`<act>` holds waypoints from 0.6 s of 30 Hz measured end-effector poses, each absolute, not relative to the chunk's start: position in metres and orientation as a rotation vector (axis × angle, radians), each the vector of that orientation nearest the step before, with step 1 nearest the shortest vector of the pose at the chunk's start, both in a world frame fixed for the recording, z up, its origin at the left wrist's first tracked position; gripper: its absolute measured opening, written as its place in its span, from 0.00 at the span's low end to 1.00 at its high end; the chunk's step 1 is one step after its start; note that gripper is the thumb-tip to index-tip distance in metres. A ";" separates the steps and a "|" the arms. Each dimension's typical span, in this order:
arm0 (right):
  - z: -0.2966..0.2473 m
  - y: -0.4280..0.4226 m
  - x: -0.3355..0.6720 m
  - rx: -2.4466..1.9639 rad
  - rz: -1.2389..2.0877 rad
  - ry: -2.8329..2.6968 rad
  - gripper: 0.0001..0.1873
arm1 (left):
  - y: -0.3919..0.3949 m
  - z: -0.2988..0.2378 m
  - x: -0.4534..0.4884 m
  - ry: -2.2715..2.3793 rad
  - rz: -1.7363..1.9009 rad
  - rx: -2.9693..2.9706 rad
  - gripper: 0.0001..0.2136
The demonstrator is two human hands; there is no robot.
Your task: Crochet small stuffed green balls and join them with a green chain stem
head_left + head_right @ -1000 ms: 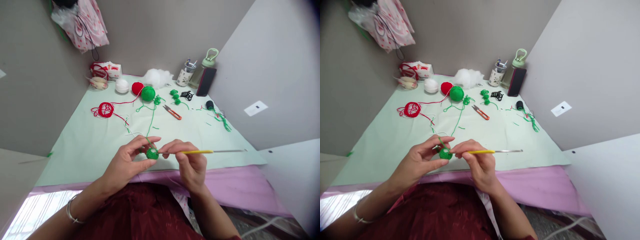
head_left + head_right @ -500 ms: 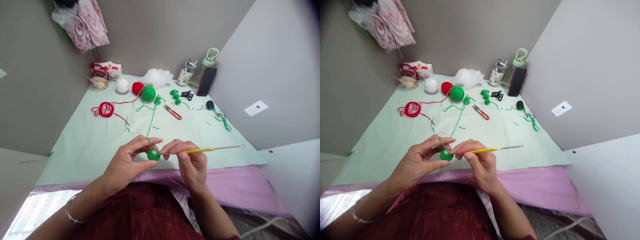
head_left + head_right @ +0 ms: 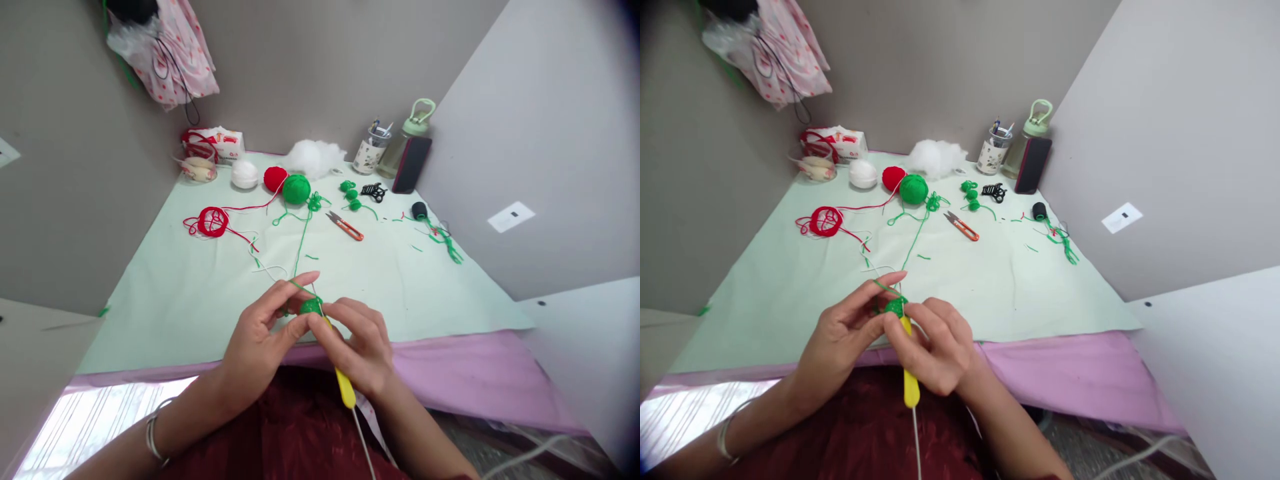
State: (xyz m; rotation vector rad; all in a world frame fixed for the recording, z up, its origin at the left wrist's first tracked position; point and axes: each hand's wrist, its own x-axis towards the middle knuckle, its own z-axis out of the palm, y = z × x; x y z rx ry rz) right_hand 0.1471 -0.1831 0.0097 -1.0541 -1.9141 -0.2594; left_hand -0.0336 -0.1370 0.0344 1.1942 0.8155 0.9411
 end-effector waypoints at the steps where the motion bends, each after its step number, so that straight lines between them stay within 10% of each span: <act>1: 0.008 -0.183 0.147 -1.040 -0.246 -1.912 0.25 | -0.139 0.034 -0.032 0.782 0.918 1.092 0.21; 18: 0.020 -0.170 0.151 -0.846 0.758 -1.149 0.08 | -0.122 0.033 -0.041 0.650 0.771 0.893 0.20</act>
